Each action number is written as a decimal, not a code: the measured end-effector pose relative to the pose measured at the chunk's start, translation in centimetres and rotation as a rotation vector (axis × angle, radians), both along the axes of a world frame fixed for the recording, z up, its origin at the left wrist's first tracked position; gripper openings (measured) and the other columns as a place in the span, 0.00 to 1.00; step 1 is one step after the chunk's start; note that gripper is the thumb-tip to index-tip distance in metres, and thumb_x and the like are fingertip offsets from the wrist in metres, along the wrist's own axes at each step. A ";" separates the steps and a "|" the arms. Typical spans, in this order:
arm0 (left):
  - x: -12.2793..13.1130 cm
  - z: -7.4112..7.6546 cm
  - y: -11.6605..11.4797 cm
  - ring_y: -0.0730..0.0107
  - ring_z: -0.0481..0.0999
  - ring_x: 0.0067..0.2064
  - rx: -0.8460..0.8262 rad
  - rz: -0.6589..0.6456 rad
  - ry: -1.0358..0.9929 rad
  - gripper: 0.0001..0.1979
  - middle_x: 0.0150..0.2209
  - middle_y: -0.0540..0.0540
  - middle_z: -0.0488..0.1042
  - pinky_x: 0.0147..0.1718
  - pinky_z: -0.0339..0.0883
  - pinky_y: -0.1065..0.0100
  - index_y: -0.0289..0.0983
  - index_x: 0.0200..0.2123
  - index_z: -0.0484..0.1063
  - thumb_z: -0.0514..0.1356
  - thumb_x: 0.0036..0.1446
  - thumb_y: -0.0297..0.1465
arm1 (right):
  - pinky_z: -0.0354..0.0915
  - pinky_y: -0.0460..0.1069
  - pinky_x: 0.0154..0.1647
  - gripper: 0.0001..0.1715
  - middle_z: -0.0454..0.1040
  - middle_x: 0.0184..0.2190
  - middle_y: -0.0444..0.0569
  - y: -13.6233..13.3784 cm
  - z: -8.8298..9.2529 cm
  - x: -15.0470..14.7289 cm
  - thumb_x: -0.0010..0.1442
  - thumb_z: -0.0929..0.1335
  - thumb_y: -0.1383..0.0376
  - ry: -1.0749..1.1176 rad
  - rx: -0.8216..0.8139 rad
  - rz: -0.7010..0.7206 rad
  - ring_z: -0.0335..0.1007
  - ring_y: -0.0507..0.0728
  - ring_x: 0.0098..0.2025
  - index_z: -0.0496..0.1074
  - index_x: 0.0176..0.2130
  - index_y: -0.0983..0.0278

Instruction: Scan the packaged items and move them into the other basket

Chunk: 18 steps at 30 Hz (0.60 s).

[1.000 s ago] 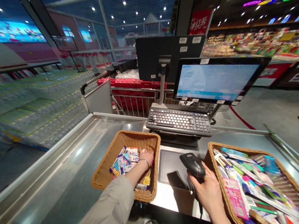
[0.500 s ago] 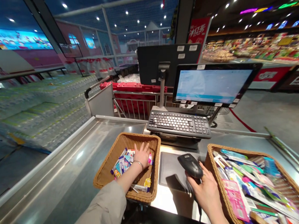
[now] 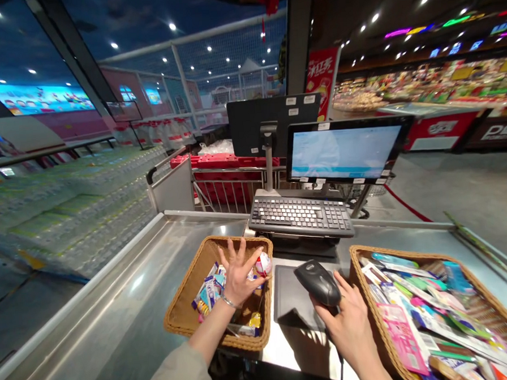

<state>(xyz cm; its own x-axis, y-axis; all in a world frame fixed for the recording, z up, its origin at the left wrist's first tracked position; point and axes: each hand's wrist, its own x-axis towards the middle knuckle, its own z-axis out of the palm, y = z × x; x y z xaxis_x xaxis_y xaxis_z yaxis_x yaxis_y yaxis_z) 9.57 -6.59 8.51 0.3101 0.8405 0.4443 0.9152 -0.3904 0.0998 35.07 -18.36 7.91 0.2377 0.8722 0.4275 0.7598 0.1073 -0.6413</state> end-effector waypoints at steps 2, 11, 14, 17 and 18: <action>0.7 0.0 -0.5 0.34 0.31 0.71 0.124 -0.066 -0.064 0.34 0.68 0.41 0.55 0.64 0.28 0.31 0.47 0.55 0.73 0.67 0.45 0.52 | 0.46 0.70 0.66 0.16 0.76 0.50 0.53 -0.3 0.7 0.1 0.56 0.67 0.56 -0.011 0.020 -0.001 0.60 0.68 0.64 0.77 0.40 0.61; 2.9 3.2 -1.8 0.37 0.31 0.71 0.578 -0.473 -0.350 0.40 0.72 0.45 0.39 0.64 0.30 0.31 0.45 0.62 0.64 0.71 0.46 0.43 | 0.41 0.76 0.65 0.24 0.71 0.57 0.52 -2.4 4.6 3.0 0.57 0.68 0.58 -0.169 0.002 0.139 0.51 0.69 0.68 0.71 0.53 0.56; 2.8 3.8 -1.9 0.36 0.32 0.71 0.610 -0.521 -0.324 0.37 0.72 0.46 0.42 0.64 0.30 0.29 0.48 0.59 0.67 0.71 0.45 0.45 | 0.40 0.75 0.66 0.28 0.68 0.60 0.52 -3.1 5.7 4.3 0.56 0.68 0.59 -0.181 -0.019 0.185 0.48 0.69 0.69 0.69 0.56 0.55; 2.5 4.0 -1.8 0.37 0.32 0.71 0.632 -0.553 -0.277 0.33 0.71 0.49 0.45 0.64 0.30 0.29 0.51 0.54 0.72 0.71 0.43 0.48 | 0.39 0.76 0.66 0.30 0.67 0.61 0.53 -3.7 6.3 5.3 0.58 0.67 0.59 -0.202 -0.038 0.221 0.49 0.70 0.69 0.66 0.59 0.54; 2.5 4.0 -1.7 0.37 0.32 0.71 0.640 -0.566 -0.266 0.33 0.71 0.49 0.44 0.64 0.29 0.29 0.51 0.53 0.73 0.71 0.42 0.48 | 0.38 0.76 0.66 0.31 0.67 0.60 0.54 -3.9 6.4 5.5 0.58 0.67 0.59 -0.207 -0.040 0.233 0.49 0.70 0.69 0.65 0.60 0.54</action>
